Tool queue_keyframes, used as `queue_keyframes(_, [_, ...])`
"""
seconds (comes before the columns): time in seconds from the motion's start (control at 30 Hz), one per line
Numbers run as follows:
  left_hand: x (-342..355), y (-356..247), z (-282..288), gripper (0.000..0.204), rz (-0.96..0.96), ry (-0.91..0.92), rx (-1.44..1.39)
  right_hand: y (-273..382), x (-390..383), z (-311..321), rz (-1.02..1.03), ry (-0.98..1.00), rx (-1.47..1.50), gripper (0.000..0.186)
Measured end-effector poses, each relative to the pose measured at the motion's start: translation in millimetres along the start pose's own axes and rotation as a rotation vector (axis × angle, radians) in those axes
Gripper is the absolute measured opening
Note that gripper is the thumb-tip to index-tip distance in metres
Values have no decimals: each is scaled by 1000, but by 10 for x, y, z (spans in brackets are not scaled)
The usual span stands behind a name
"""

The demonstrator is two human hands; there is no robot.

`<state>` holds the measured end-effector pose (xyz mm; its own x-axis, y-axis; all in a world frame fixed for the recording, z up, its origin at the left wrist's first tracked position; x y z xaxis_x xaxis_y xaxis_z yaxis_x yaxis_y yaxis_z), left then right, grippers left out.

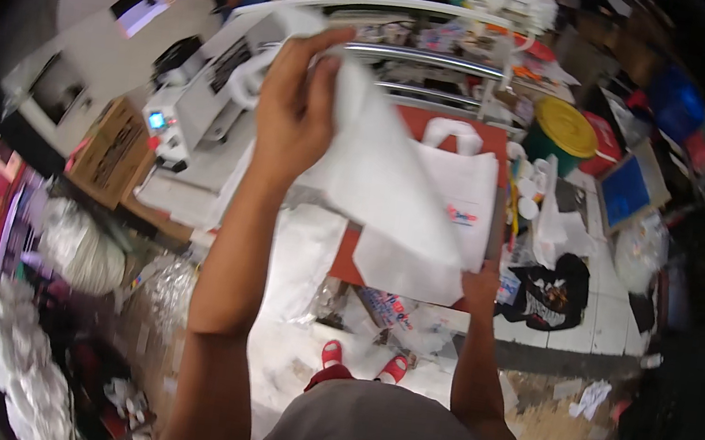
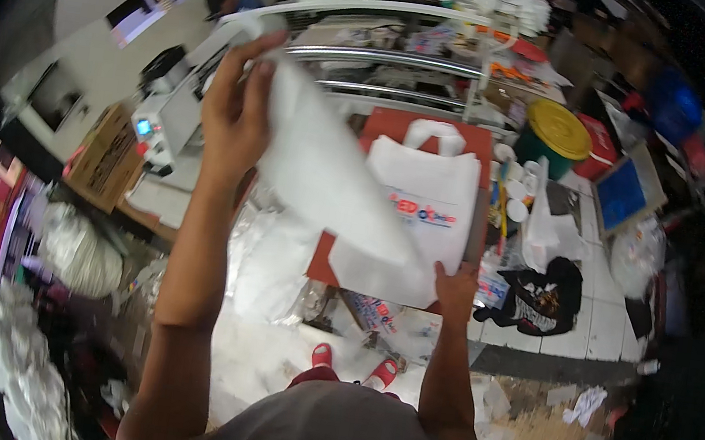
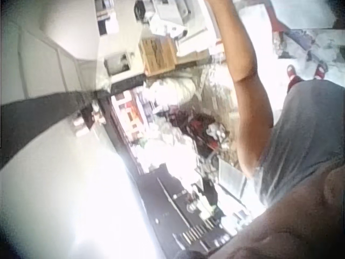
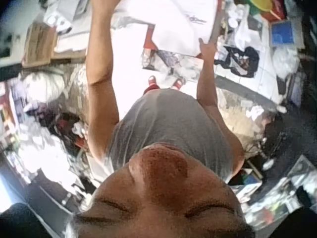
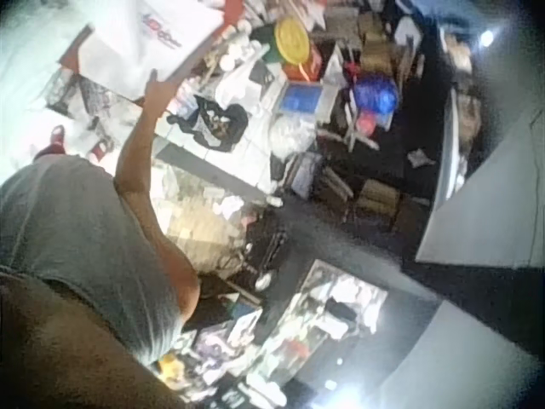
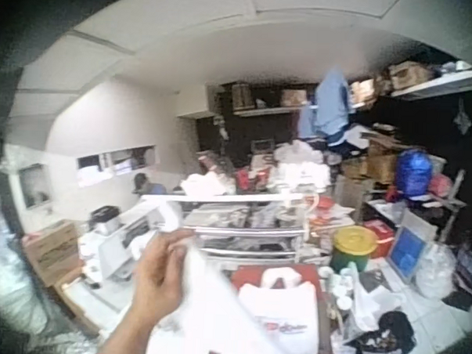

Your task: The person places a white tote bag onto a heat press, aligns a printed graphic over the bag, and operates the machine controls.

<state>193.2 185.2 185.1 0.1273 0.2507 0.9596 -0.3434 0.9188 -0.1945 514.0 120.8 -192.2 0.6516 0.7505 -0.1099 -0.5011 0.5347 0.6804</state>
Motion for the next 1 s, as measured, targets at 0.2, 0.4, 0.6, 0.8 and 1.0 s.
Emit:
queue_keyframes(0.2, [-375,-155,-298,23,67,-75,-54,-513,731,-495,-152,113,230,72])
queue_keyframes(0.4, [-841,210,-822,21,201,-82,-76,-429,953,-613,-69,451,632,66])
queue_keyframes(0.6, [-681,361,-1160,20,273,-53,-104,155,312,-18,-150,773,858,59])
queue_keyframes(0.8, [-42,81,-846,27,38,-121,-77,382,262,1068,-281,645,1072,43])
queue_keyframes(1.0, [-1058,382,-320,33,240,-122,-83,-250,-548,2896,-58,375,861,35])
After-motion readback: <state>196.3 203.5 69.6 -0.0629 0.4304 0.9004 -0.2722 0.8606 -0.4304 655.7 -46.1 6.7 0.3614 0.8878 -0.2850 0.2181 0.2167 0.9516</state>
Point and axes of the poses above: each hand's wrist, its own x-axis towards the middle knuckle, its own z-axis out of the back of the hand, y = z × x, the point moved 2 cm from there along x, towards the middle knuckle, and after that the axes turned 15 degrees about -z, right-handed, at the moved point
